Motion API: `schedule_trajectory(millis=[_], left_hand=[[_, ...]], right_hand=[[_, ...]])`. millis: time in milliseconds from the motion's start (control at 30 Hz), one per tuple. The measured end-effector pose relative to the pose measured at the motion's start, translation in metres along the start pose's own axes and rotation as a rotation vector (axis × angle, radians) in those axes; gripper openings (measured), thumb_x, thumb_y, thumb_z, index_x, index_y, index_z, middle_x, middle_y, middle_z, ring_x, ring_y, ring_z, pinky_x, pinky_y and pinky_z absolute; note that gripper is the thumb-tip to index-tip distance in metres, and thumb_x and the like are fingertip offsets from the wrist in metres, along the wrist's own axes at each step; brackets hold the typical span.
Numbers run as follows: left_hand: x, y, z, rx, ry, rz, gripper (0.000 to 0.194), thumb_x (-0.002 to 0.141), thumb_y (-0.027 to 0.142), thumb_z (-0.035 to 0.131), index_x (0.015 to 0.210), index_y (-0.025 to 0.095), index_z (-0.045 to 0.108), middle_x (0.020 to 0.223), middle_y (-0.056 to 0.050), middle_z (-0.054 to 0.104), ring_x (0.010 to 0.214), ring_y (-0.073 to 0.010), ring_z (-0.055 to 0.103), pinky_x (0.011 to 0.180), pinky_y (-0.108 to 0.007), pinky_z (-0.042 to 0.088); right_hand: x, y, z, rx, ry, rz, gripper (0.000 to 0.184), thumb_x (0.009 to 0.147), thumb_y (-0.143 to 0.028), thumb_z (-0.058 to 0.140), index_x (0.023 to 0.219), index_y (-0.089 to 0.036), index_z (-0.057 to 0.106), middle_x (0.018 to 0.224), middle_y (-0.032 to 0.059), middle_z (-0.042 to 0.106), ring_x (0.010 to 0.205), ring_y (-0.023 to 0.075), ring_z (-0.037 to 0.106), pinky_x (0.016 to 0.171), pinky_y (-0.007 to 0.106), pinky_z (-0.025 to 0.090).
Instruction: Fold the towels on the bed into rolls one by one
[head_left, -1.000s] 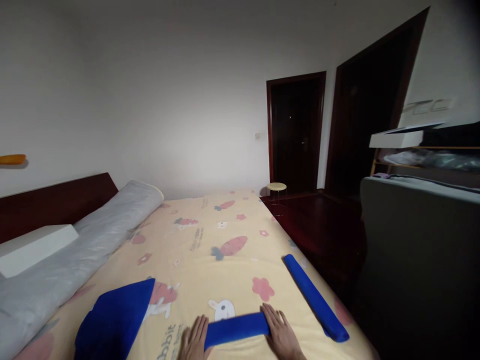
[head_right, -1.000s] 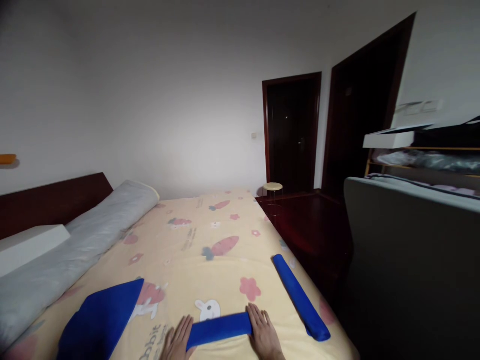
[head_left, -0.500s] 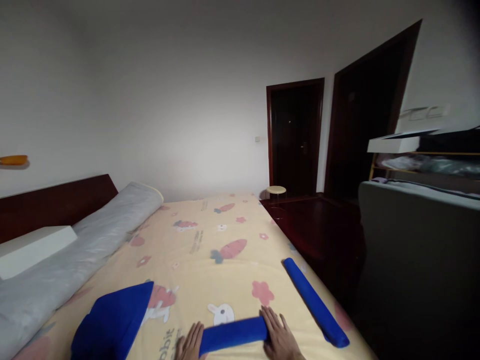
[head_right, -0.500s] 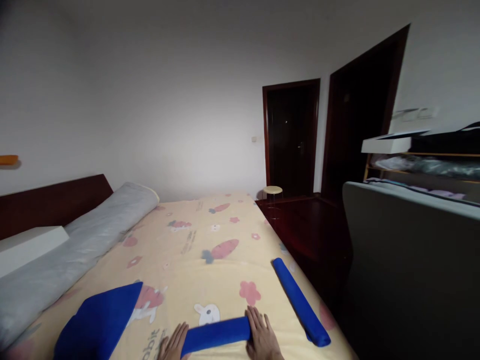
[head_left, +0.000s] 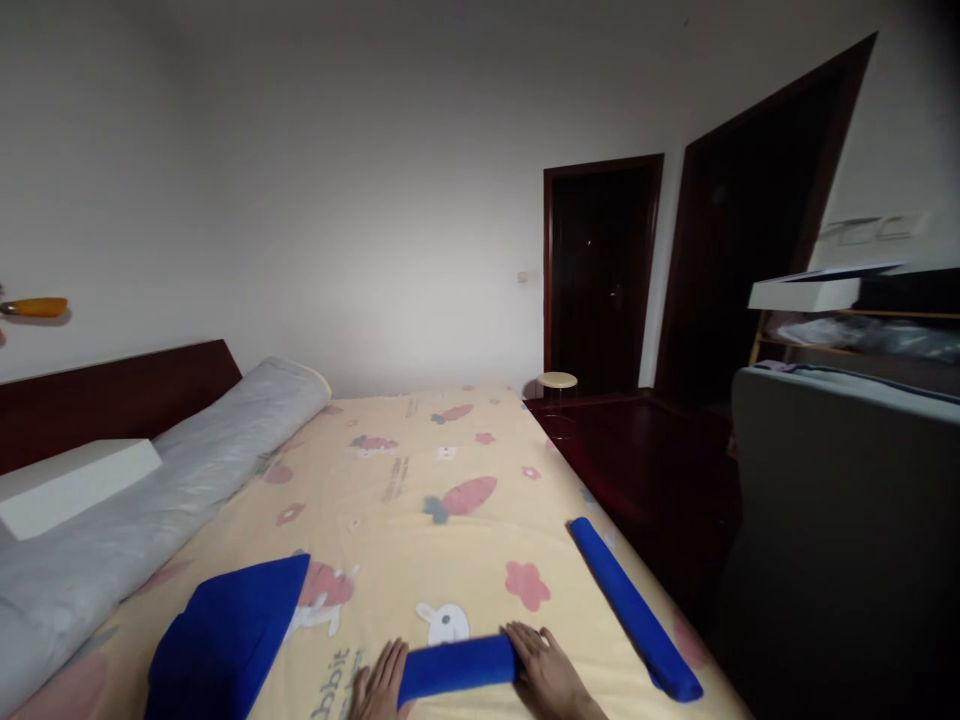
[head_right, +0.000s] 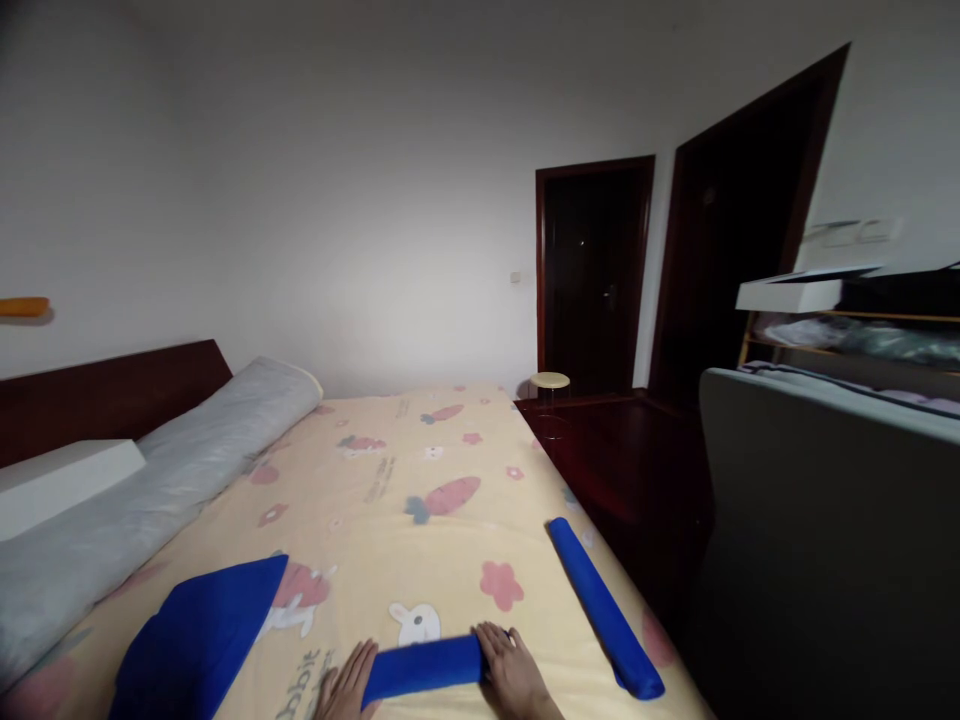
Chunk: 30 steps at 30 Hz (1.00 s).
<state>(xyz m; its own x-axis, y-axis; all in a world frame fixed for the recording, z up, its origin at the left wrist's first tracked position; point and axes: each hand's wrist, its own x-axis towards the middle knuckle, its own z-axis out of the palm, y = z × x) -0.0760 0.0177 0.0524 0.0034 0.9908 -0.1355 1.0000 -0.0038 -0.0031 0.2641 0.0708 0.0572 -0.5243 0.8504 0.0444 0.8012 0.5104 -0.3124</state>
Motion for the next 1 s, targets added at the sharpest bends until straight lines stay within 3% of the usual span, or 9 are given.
schedule_trajectory(millis=[333, 567, 667, 800, 900, 1000], left_hand=[[-0.010, 0.009, -0.023, -0.020, -0.042, 0.000, 0.070, 0.079, 0.029, 0.043, 0.147, 0.029, 0.027, 0.157, 0.002, 0.023, 0.145, -0.0202, 0.022, 0.116, -0.043, 0.022], [-0.001, -0.002, -0.007, -0.010, -0.042, 0.038, 0.070, 0.078, 0.016, 0.040, 0.147, 0.027, 0.031, 0.157, 0.001, 0.027, 0.145, -0.0160, 0.022, 0.117, -0.044, 0.018], [0.001, -0.004, -0.003, -0.001, -0.025, 0.015, 0.072, 0.074, 0.009, 0.039, 0.144, 0.026, 0.036, 0.155, 0.000, 0.032, 0.144, -0.0146, 0.024, 0.117, -0.043, 0.019], [-0.006, -0.007, -0.007, -0.023, 0.064, 0.000, 0.067, 0.077, 0.011, 0.041, 0.142, 0.026, 0.041, 0.152, -0.002, 0.039, 0.142, -0.0178, 0.030, 0.117, -0.046, 0.021], [-0.011, -0.003, -0.010, -0.094, 0.099, 0.023, 0.057, 0.081, 0.019, 0.048, 0.137, 0.027, 0.048, 0.147, -0.001, 0.046, 0.138, -0.0194, 0.038, 0.116, -0.043, 0.025], [-0.008, 0.017, -0.010, -0.173, 0.097, -0.003, 0.051, 0.081, 0.029, 0.056, 0.131, 0.026, 0.055, 0.140, -0.004, 0.055, 0.134, -0.0221, 0.044, 0.113, -0.039, 0.031]], right_hand=[[0.003, 0.001, -0.008, -0.111, -0.009, -0.006, 0.067, 0.070, -0.012, 0.047, 0.137, -0.010, 0.049, 0.137, 0.0178, 0.055, 0.126, 0.0329, 0.051, 0.106, 0.049, 0.037], [0.005, -0.011, -0.033, -0.115, 0.009, 0.017, 0.051, 0.072, -0.011, 0.047, 0.121, -0.013, 0.063, 0.124, 0.0182, 0.065, 0.113, 0.0320, 0.060, 0.099, 0.046, 0.039], [0.008, -0.018, -0.061, -0.081, 0.016, 0.010, 0.040, 0.070, -0.015, 0.053, 0.107, -0.017, 0.069, 0.107, 0.0138, 0.072, 0.093, 0.0291, 0.066, 0.088, 0.041, 0.045], [0.022, -0.028, -0.116, 0.005, 0.012, -0.062, 0.024, 0.068, -0.022, 0.064, 0.091, -0.019, 0.071, 0.087, 0.0044, 0.072, 0.080, 0.0223, 0.066, 0.075, 0.031, 0.046], [0.032, -0.048, -0.160, 0.060, 0.033, -0.126, 0.033, 0.068, -0.025, 0.069, 0.101, -0.021, 0.069, 0.097, 0.0027, 0.070, 0.087, 0.0208, 0.064, 0.076, 0.028, 0.045], [0.033, -0.085, -0.202, 0.161, 0.075, -0.227, 0.042, 0.068, -0.027, 0.072, 0.110, -0.022, 0.066, 0.104, 0.0032, 0.067, 0.091, 0.0194, 0.062, 0.078, 0.026, 0.045]])
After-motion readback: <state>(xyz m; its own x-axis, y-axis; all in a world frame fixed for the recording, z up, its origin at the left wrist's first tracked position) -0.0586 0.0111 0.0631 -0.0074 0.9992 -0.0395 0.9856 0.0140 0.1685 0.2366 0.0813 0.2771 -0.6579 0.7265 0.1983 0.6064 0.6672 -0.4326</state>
